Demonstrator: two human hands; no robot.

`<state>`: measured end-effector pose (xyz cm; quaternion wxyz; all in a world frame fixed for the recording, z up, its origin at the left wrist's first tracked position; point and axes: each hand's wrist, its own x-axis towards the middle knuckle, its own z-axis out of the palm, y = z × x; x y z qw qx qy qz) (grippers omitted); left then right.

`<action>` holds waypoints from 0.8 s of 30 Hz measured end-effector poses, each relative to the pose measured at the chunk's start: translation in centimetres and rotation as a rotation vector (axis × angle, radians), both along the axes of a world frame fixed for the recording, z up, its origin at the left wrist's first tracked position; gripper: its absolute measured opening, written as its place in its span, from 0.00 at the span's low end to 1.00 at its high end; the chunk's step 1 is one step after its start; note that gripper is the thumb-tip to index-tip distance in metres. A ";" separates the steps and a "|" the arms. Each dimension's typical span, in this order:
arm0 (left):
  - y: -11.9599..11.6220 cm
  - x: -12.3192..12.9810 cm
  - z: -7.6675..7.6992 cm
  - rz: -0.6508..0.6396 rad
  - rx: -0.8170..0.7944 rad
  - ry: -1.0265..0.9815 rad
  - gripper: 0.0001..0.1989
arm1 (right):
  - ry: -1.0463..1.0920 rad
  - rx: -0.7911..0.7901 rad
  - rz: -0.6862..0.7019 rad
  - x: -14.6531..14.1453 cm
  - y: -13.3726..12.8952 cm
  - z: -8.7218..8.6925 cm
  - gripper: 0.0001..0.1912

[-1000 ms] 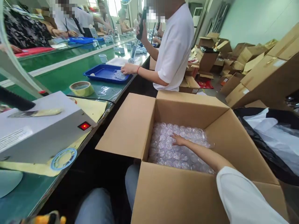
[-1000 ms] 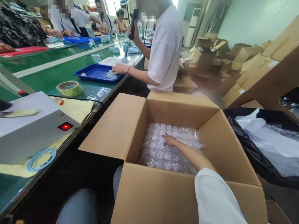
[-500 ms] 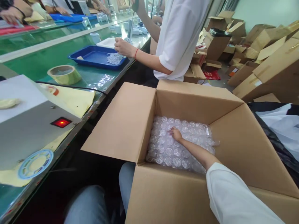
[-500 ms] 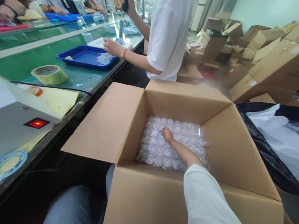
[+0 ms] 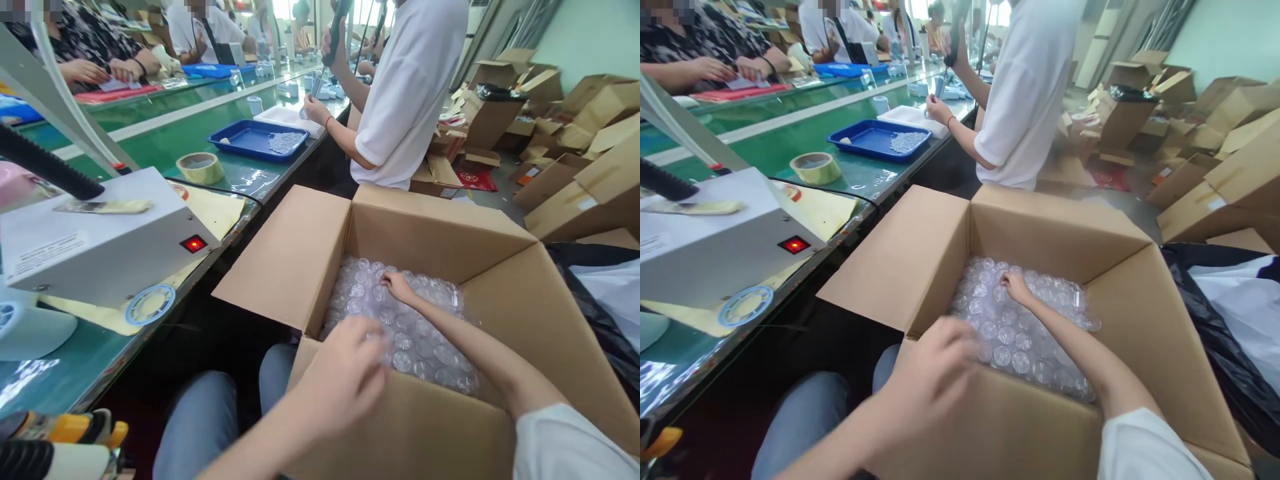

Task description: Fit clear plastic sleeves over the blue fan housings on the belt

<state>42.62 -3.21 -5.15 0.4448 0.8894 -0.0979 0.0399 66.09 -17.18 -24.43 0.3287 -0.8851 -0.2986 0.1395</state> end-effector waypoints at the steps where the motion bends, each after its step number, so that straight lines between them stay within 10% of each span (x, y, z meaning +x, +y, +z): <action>1: -0.5 2.0 -0.3 0.003 0.073 0.029 0.15 | -0.014 0.023 0.002 0.0 -0.7 1.3 0.11; 6: -1.9 14.0 -4.2 0.046 0.279 0.199 0.21 | -0.037 0.148 0.038 -1.2 -3.6 6.5 0.10; 9: -2.1 17.0 -6.8 0.003 0.252 0.259 0.13 | 0.003 0.228 0.012 -1.1 -4.2 7.5 0.10; 16: -0.6 17.3 -8.8 0.201 0.202 0.302 0.14 | 0.131 0.275 -0.158 -1.5 -2.4 3.0 0.13; 24: 0.3 18.1 -7.9 0.381 0.132 0.249 0.14 | 0.236 0.011 0.066 -8.7 0.0 -2.8 0.16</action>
